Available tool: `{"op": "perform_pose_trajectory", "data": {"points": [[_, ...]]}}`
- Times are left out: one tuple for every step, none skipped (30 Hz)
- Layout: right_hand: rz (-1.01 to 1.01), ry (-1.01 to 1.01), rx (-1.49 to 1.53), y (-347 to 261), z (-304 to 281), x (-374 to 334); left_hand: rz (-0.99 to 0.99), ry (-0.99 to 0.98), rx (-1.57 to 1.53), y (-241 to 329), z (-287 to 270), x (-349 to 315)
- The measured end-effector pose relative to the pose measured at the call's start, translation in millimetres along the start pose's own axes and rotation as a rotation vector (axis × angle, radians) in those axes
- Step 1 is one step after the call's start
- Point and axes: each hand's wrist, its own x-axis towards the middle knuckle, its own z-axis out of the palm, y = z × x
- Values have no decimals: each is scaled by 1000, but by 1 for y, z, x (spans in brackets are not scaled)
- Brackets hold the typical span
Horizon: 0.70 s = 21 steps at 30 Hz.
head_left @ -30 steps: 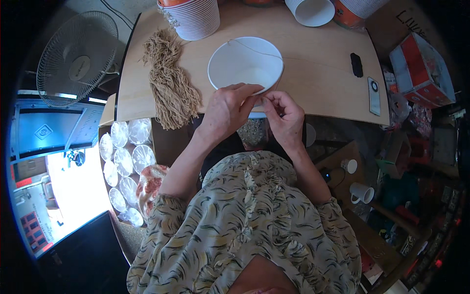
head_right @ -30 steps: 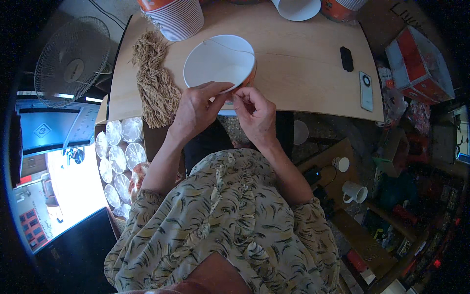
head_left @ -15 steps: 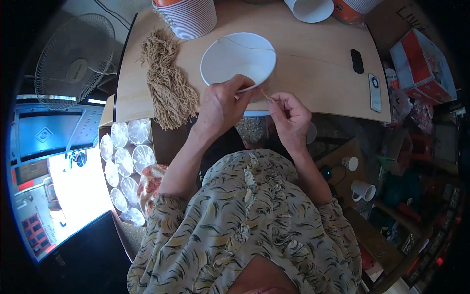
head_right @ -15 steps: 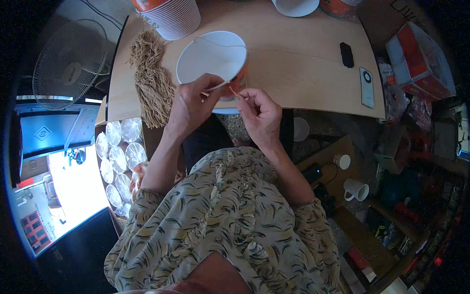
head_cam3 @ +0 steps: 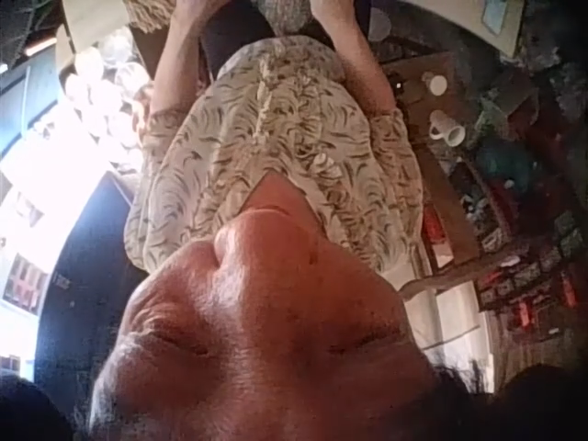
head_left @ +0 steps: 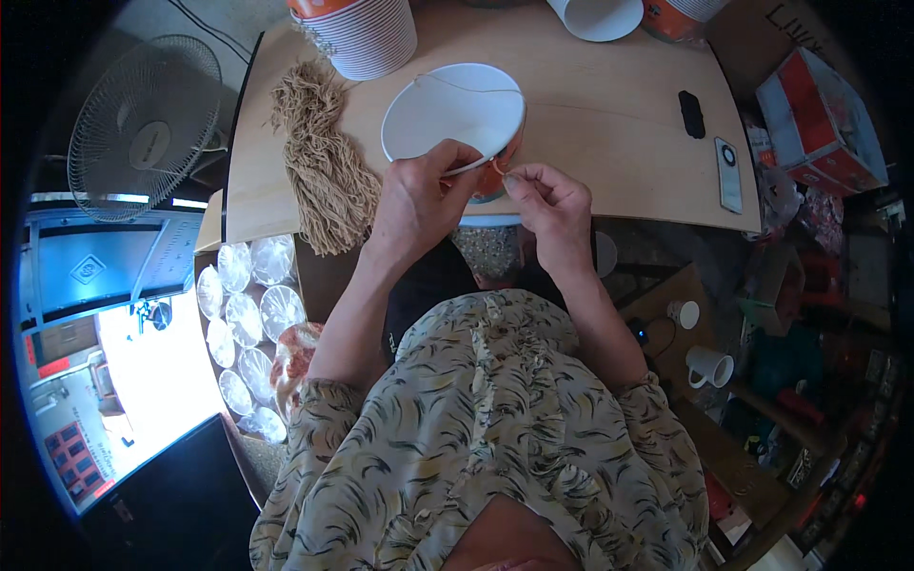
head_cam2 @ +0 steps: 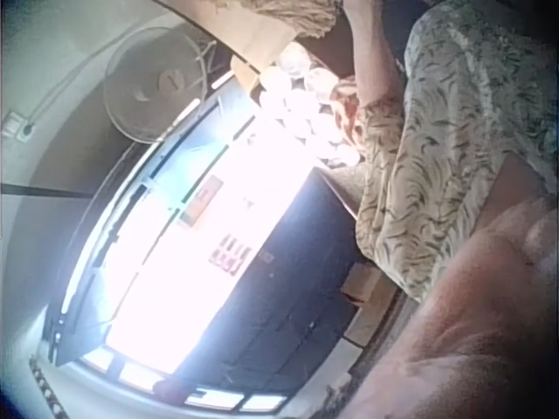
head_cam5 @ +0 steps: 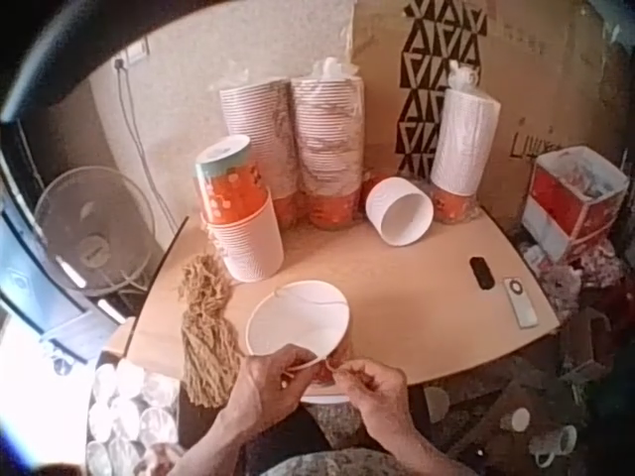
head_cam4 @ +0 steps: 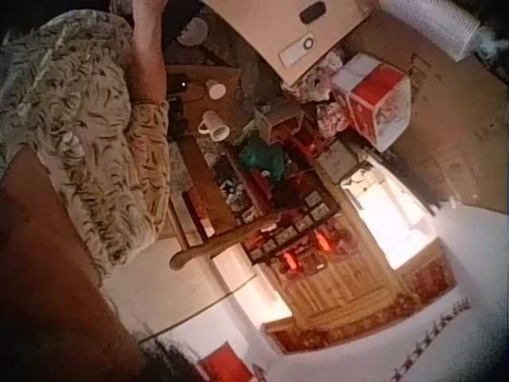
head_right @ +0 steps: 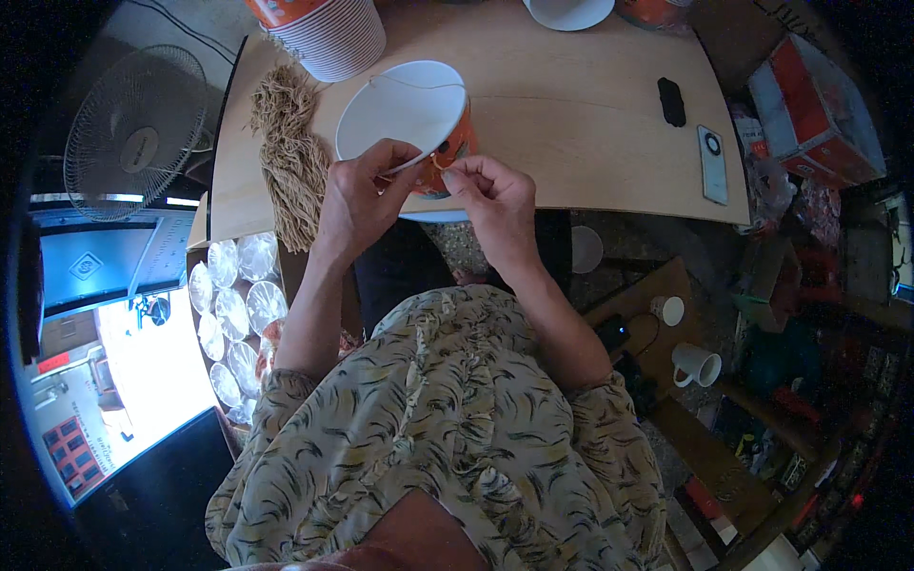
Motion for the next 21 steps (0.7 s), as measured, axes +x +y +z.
{"op": "perform_pose_trajectory", "data": {"points": [[0, 1, -1, 2, 0, 1, 0, 0, -1, 1, -1, 0], [3, 0, 23, 5, -1, 2, -23, -30, 2, 2, -2, 0], [8, -2, 46, 6, -1, 3, -47, -58, 6, 2, -3, -1], [9, -3, 45, 6, -1, 3, -48, -57, 6, 3, -3, 0], [25, -13, 63, 6, -1, 3, -23, -33, 3, 3, -3, 0], [42, -24, 81, 6, -1, 3, 1, -8, 1, 3, -2, 0], [43, -26, 80, 6, -1, 3, 0, -7, 1, 3, -2, -1], [48, -27, 90, 6, -1, 3, 9, -3, -4, 2, -2, -1], [53, -27, 100, 6, 0, 3, 19, 0, -9, 2, -2, -1], [54, -27, 100, 6, -1, 4, 19, 0, -9, 2, -2, -1], [69, -36, 117, 7, -2, 4, 15, -2, -7, 2, -2, -2], [84, -44, 134, 8, -3, 4, 11, -4, -5, 2, -2, -2], [84, -44, 133, 8, -3, 4, 12, -4, -6, 1, -2, -2], [113, -48, 166, 8, -4, 5, 11, 3, -2, 0, -1, -2], [143, -52, 200, 8, -4, 5, 10, 9, 2, 0, -1, -2], [144, -52, 200, 9, -4, 5, 10, 8, 2, 0, -1, -2], [149, -53, 223, 9, -4, 6, 11, 2, -3, 2, -1, -2], [153, -54, 247, 9, -5, 6, 13, -4, -7, 2, -2, -2], [153, -54, 247, 9, -5, 7, 13, -4, -7, 2, -2, -2], [173, -53, 264, 9, -5, 7, 16, -4, -1, 1, -2, -2], [192, -52, 281, 8, -5, 7, 19, -5, 6, 1, -2, -2]]}}
